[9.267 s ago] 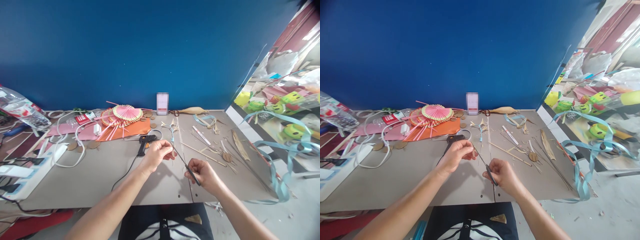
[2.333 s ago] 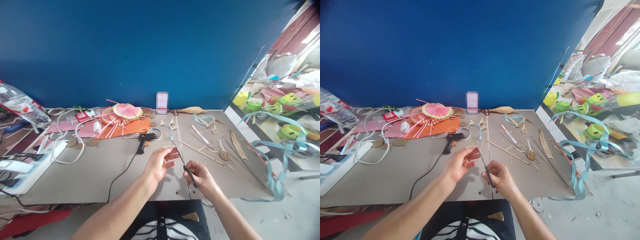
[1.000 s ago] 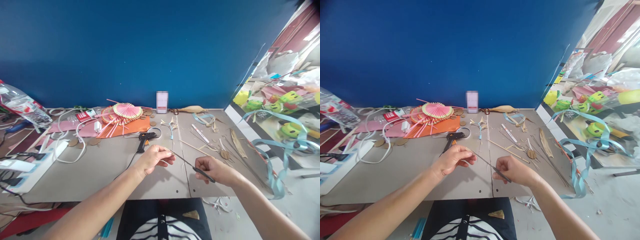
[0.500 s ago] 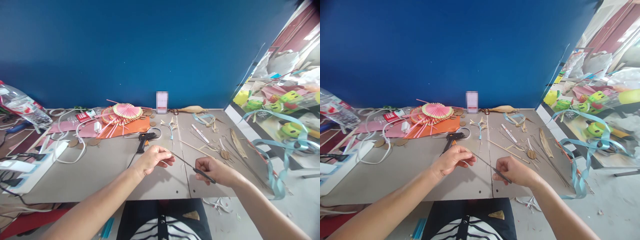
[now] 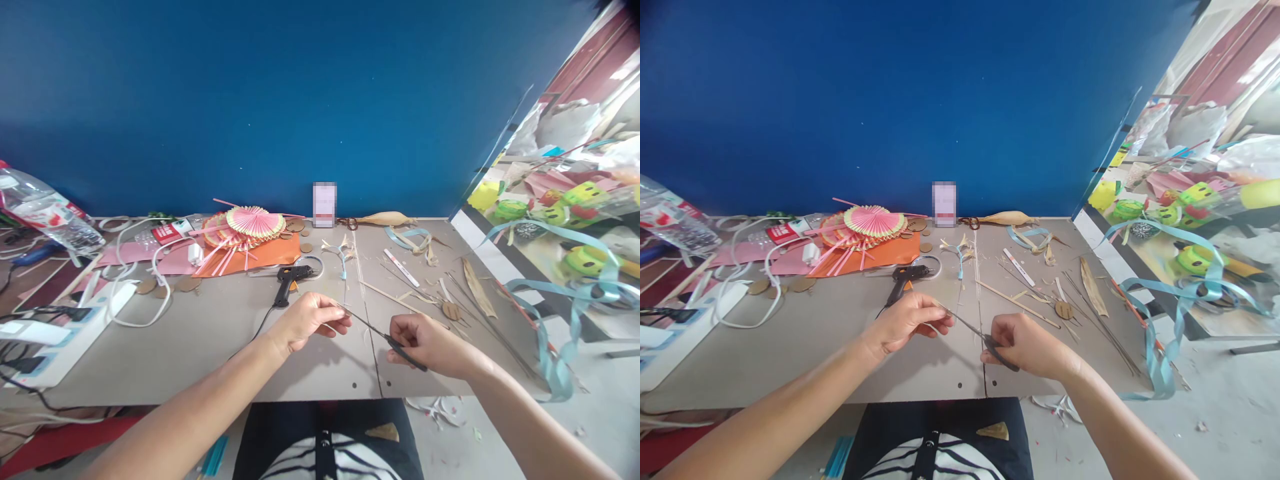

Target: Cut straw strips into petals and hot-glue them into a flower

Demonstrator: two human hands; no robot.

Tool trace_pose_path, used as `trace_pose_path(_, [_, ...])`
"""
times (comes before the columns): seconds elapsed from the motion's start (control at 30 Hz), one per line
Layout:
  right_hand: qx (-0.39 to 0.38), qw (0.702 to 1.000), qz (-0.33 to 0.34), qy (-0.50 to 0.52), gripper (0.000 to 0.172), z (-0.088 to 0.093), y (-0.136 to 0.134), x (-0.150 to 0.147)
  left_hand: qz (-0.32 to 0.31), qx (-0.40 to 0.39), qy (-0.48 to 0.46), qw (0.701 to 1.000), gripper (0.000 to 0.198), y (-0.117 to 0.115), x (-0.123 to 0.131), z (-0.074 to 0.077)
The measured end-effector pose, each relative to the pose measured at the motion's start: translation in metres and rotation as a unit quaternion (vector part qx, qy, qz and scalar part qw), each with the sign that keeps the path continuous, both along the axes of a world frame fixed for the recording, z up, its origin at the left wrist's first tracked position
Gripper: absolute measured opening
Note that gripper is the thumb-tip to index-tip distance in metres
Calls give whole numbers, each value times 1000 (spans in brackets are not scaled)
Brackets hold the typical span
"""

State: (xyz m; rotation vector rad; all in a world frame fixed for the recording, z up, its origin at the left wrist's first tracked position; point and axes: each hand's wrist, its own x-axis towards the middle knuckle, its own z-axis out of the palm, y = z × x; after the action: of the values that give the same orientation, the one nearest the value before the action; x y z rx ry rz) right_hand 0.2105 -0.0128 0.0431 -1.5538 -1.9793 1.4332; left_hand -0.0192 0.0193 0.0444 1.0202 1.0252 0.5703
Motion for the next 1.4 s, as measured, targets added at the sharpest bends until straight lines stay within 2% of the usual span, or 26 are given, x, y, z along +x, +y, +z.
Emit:
trace_pose_path(0.17, [-14, 1000, 3, -10, 36, 1, 0, -1, -1, 2, 2, 1000, 16, 0, -1, 0])
trace_pose_path(0.4, [62, 997, 15, -38, 36, 5, 1, -3, -5, 2, 6, 1000, 13, -3, 1, 1])
trace_pose_path(0.67, [36, 998, 11, -41, 37, 5, 0, -3, -14, 8, 11, 1000, 14, -4, 1, 2])
trace_pose_path(0.87, [76, 994, 29, -67, 36, 7, 1, -5, -37, 3, 13, 999, 16, -3, 2, 0])
trace_pose_path(1.03, [60, 996, 17, -61, 35, 8, 1, -8, -41, 1, 5, 999, 16, -4, 3, -3])
trace_pose_path(1.13, [33, 999, 3, -43, 35, 7, 0, -8, -40, -6, 1, 999, 16, -5, 4, -3])
trace_pose_path(1.27, [-36, 998, -28, 31, 32, -1, -1, -11, -29, -16, -12, 999, 17, -4, 3, -2])
trace_pose_path(1.4, [-43, 987, -82, 130, 28, -10, -2, -16, 9, -20, -32, 999, 18, -4, 3, -2])
